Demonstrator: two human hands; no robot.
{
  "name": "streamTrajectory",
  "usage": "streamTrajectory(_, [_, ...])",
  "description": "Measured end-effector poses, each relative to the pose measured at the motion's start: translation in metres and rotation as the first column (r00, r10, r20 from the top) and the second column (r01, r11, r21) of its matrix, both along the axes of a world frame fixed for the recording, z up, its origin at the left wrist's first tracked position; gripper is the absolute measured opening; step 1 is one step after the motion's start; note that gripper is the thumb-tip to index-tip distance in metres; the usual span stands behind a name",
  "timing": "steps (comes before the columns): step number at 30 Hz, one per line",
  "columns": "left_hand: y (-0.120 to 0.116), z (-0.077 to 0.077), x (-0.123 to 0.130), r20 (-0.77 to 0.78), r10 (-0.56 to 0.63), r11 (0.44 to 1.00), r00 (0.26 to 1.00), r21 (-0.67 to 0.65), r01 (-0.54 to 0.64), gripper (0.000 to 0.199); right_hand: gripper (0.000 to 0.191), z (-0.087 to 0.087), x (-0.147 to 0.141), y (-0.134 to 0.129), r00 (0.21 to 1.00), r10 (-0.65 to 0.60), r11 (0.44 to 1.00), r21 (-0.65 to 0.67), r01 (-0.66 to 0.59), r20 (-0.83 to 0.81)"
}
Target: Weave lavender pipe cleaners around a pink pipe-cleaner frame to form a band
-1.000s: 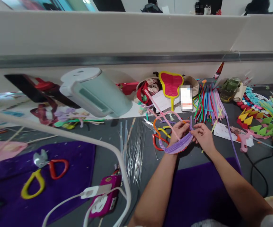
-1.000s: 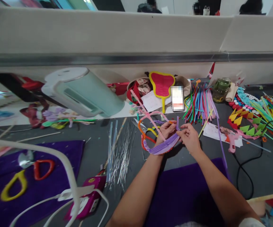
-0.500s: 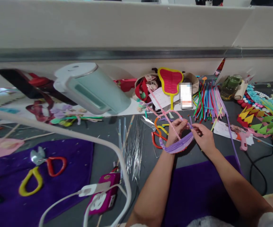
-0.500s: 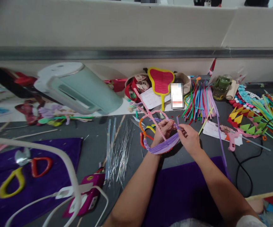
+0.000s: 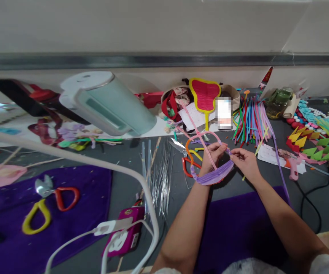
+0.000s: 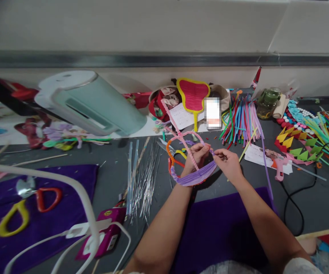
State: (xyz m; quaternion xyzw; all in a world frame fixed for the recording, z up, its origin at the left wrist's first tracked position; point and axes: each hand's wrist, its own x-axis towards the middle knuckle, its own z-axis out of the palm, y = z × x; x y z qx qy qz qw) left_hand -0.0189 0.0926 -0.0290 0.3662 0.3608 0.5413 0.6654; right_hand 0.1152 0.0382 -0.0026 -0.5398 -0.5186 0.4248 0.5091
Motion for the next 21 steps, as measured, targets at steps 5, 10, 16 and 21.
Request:
streamTrajectory(5, [-0.003,0.008,0.002,0.025,0.026,1.0,0.999,0.007,-0.026,0.035,0.023,-0.002,0.001,0.002,0.988,-0.052,0.995,-0.087,0.039,-0.147])
streamTrajectory(10, [-0.007,0.014,0.002,0.004,-0.082,0.996,0.997,-0.044,0.082,0.034,0.021,-0.002,0.004,0.003,0.982,-0.086,0.994,-0.082,0.073,-0.17])
streamTrajectory(16, [-0.006,0.012,0.0,-0.047,-0.073,0.996,0.996,-0.05,0.071,0.03,0.022,-0.001,0.008,0.005,0.975,0.013,0.987,-0.156,-0.048,-0.222])
streamTrajectory(21, [-0.006,0.012,0.0,-0.031,-0.099,0.992,0.995,-0.08,0.096,0.027,0.021,-0.003,0.01,0.006,0.959,0.045,0.973,-0.204,-0.105,-0.278])
